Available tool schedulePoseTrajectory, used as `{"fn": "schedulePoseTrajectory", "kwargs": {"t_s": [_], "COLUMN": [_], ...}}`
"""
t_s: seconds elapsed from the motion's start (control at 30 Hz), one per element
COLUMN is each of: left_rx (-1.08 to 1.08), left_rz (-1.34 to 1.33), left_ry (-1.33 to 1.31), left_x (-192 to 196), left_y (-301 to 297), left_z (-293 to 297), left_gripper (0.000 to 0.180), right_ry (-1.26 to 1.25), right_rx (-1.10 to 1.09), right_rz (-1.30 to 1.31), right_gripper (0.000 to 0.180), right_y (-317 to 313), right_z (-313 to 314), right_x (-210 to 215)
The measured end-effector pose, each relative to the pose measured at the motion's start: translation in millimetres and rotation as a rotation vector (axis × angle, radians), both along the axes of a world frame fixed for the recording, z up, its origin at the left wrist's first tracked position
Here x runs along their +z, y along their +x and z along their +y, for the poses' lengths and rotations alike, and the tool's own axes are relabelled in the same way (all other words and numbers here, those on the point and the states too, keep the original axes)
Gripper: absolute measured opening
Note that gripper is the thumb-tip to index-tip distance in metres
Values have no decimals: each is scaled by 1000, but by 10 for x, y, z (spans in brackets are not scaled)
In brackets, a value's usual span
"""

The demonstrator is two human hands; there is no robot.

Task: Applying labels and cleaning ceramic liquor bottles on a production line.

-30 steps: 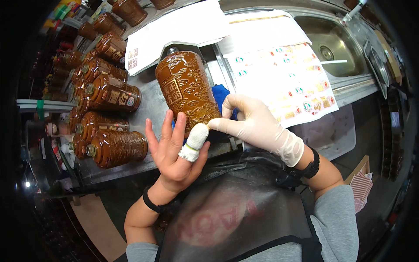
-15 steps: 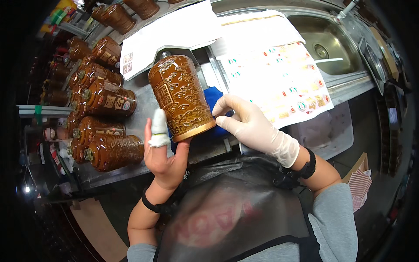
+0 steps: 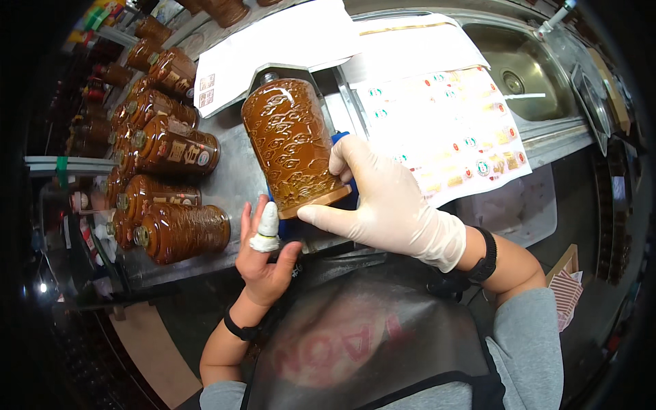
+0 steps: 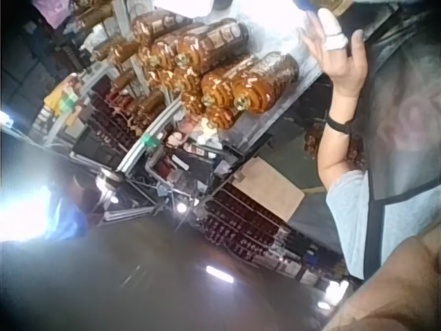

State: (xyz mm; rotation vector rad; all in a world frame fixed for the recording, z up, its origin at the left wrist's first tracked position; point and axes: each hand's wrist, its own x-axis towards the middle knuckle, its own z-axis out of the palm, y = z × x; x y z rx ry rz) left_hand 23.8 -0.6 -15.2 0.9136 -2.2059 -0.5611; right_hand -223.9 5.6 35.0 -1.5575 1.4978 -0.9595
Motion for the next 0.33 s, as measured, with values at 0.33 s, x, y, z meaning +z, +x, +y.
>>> {"fn": "schedulePoseTrajectory", "kwargs": {"t_s": [0.33], "left_rx": [-33], "left_rz": [-38], "left_ry": [-136], "left_x": [53], "left_y": [-105], "left_z": [-11], "left_gripper": [57], "right_ry": [-2], "right_rx": [34], "right_rz": [-41], "right_gripper": [46], "right_y": [48], "right_z": [-34], "right_x": [-58]}}
